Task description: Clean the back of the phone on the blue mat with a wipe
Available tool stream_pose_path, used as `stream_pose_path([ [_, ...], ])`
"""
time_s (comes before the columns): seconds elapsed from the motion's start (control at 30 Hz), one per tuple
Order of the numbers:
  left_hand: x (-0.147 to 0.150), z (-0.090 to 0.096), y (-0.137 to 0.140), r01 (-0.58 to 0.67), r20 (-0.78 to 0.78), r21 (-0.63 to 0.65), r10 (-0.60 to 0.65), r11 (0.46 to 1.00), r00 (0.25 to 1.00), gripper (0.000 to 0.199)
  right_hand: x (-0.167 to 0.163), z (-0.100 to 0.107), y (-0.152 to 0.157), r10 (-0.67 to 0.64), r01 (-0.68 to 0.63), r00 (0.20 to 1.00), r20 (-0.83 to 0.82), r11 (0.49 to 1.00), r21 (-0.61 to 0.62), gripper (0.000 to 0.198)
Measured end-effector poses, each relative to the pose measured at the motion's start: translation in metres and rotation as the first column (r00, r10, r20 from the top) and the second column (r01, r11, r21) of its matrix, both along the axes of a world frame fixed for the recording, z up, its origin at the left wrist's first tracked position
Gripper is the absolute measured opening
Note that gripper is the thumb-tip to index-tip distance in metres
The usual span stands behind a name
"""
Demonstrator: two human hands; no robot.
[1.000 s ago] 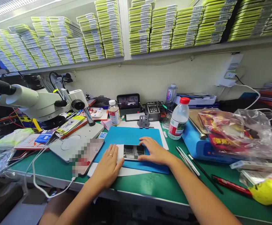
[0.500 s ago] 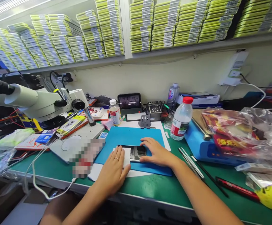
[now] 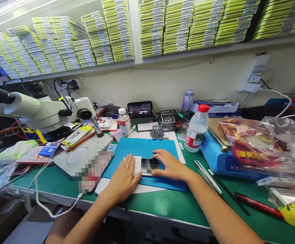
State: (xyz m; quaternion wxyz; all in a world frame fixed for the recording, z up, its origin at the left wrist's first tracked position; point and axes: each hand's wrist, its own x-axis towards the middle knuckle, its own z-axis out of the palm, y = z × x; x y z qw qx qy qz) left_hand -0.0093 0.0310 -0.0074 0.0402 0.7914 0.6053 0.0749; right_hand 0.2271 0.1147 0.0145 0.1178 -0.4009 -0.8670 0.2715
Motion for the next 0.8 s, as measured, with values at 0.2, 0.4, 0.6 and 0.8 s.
stream_pose_path([
  [0.2, 0.005, -0.005, -0.009, -0.017, 0.006, 0.016, 0.017, 1.0, 1.0, 0.075, 0.002, -0.006, 0.003, 0.004, -0.004, 1.0, -0.007, 1.0, 0.023, 0.074],
  [0.4, 0.003, -0.017, -0.031, 0.042, 0.071, 0.04, -0.045, 0.998, 0.997, 0.083, 0.002, -0.007, 0.005, 0.022, -0.022, 1.0, -0.002, 0.999, 0.031, 0.073],
  [0.6, 0.034, -0.004, 0.003, 0.046, 0.066, 0.025, -0.048, 0.999, 0.997, 0.086, 0.002, -0.009, 0.008, 0.034, -0.033, 0.999, -0.03, 0.998, 0.054, 0.071],
  [0.8, 0.023, -0.017, -0.022, 0.122, 0.076, 0.064, -0.126, 0.991, 0.989, 0.083, 0.009, -0.026, 0.015, 0.027, -0.021, 0.992, -0.123, 0.998, 0.051, 0.074],
])
